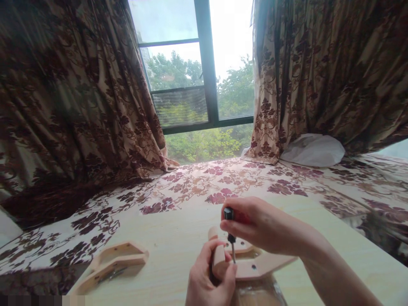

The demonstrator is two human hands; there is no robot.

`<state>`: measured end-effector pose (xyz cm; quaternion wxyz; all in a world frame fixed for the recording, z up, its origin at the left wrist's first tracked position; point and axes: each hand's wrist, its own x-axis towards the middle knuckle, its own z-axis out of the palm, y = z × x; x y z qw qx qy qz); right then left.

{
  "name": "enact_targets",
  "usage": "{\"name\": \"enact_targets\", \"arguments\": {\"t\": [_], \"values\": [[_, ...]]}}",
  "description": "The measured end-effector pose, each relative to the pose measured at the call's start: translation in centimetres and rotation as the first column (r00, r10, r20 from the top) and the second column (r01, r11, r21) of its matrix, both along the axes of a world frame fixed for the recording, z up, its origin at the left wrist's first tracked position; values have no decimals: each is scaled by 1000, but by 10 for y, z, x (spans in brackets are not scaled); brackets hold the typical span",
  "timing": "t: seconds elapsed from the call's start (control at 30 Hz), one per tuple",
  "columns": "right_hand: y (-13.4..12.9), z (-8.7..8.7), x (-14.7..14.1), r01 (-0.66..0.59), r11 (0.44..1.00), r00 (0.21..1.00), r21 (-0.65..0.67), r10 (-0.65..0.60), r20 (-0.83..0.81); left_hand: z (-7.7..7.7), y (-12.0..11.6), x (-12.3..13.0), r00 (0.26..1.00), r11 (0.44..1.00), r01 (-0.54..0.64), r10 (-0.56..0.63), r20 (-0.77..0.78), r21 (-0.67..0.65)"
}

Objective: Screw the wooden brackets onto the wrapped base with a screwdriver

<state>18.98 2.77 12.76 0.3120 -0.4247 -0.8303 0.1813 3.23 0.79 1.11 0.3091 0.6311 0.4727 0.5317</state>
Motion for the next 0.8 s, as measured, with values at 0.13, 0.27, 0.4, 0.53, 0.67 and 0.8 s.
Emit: {"name": "enact_targets", "arguments": {"t": [0.13,0.27,0.4,0.53,0.67,0.8], "values": [[0,0,-2,-2,1000,1000,-14,2,-6,18,-2,3,996,986,51,-40,74,-157],[0,0,-3,1,1000,1000,-5,-1,-7,14,-1,5,993,978,40,-17,113,-207],[0,0,-4,-2,1000,1000,-21,2,-6,-1,1,6,995,984,28,-11,99,-174],[0,0,-4,8,1000,1000,-15,-8,-1,-7,3,6,999,995,-34,37,36,-96],[0,-1,-4,17,1000,1000,25,-17,22,-4,3,6,998,997,-56,57,5,-57],[0,-2,-4,42,998,999,56,-43,31,0,2,6,999,998,-38,39,15,-52]]}}
